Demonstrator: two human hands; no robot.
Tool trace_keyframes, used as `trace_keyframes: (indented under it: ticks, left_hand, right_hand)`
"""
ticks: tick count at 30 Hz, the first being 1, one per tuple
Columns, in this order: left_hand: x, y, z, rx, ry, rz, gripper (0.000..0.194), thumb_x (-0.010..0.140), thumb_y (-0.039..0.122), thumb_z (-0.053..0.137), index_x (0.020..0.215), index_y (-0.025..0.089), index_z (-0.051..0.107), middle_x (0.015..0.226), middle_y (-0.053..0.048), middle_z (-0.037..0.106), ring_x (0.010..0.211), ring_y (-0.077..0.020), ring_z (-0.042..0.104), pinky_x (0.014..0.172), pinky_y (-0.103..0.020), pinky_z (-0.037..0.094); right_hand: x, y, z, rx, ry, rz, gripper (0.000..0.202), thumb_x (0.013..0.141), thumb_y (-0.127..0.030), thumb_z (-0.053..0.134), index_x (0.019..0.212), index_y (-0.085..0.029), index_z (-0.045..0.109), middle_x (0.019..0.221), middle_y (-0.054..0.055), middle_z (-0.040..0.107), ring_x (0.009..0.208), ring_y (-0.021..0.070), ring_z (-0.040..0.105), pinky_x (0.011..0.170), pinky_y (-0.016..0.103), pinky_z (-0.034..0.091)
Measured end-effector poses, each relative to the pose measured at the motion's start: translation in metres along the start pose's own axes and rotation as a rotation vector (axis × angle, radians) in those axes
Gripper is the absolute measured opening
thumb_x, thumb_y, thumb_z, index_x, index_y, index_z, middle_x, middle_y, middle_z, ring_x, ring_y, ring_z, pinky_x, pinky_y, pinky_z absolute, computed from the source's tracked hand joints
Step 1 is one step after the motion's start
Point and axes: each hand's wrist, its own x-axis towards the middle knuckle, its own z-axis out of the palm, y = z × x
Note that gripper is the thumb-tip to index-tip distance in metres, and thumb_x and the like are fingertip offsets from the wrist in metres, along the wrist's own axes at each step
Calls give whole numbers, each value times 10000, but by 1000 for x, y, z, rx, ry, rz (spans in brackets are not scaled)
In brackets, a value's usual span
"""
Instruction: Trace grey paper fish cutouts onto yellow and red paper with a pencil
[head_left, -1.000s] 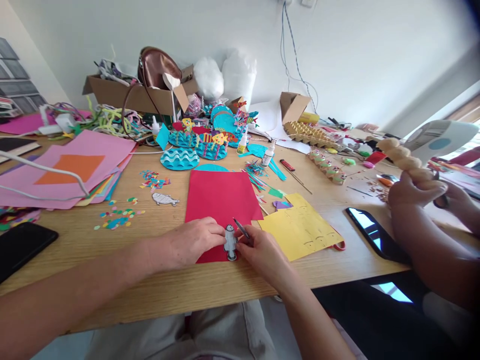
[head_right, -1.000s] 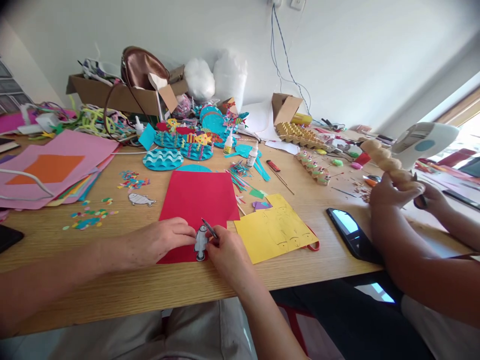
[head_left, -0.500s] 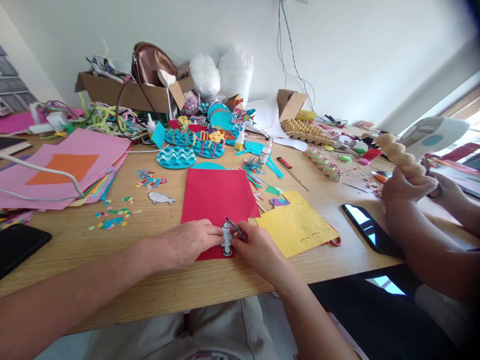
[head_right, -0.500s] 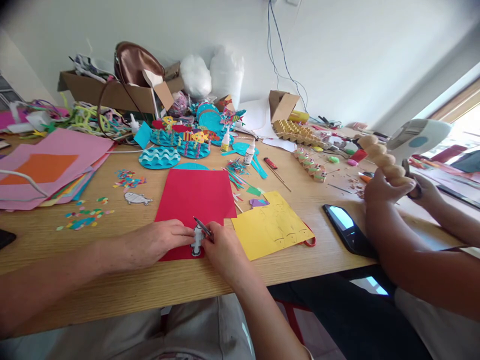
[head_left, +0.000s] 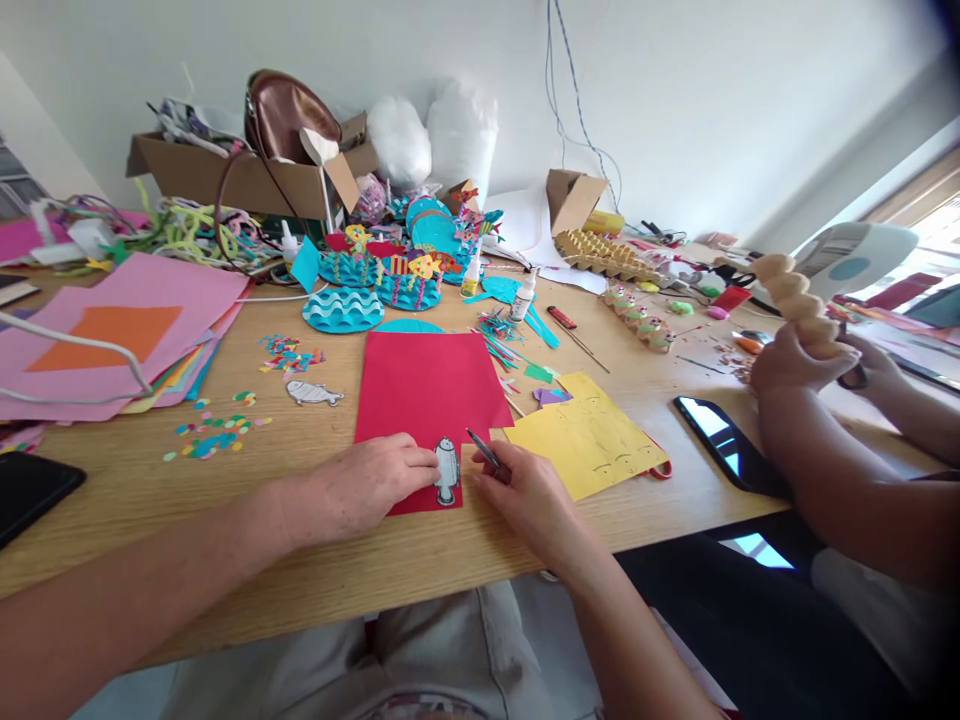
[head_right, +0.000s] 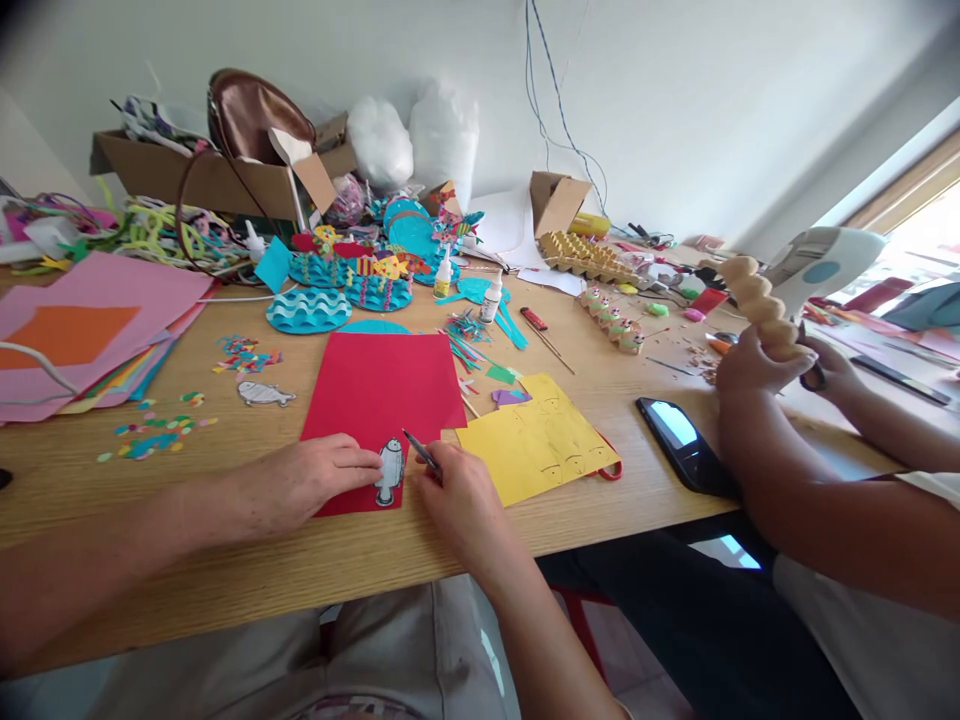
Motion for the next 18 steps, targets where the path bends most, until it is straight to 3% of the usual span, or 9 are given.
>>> trace_keyframes:
  ticks: [4, 9, 18]
  left_hand:
    - [-1, 1, -1, 8, -16, -12, 407, 845, 4, 390, 1153, 190, 579, 1178, -34, 622, 979, -206, 542, 870, -301, 442]
    - [-3, 0, -1, -48, -21, -20, 443, 838, -7, 363, 1182, 178, 571, 1141, -51, 628, 975, -205, 542, 865, -307, 453]
    - [-6, -4, 2, -131, -12, -34, 444, 848, 3, 358, 1195, 192, 562, 1192, -68, 593, 1045, -203, 531, 912, -316, 446]
  right_hand:
    - [-5, 0, -5, -13, -35, 22, 99, 731, -100, 575, 785, -166, 625, 712, 11, 597, 647, 134, 521, 603, 229, 352]
    - [-5, -9, -4, -8, -82, -55, 173, 702, -62, 582, 824, -172, 637, 806, 22, 610, 709, 137, 531, 630, 224, 348]
    - [2, -15, 0, -110, -118, -99, 37, 748, -146, 623, 776, -161, 642, 793, 30, 596, 712, 143, 519, 620, 230, 319]
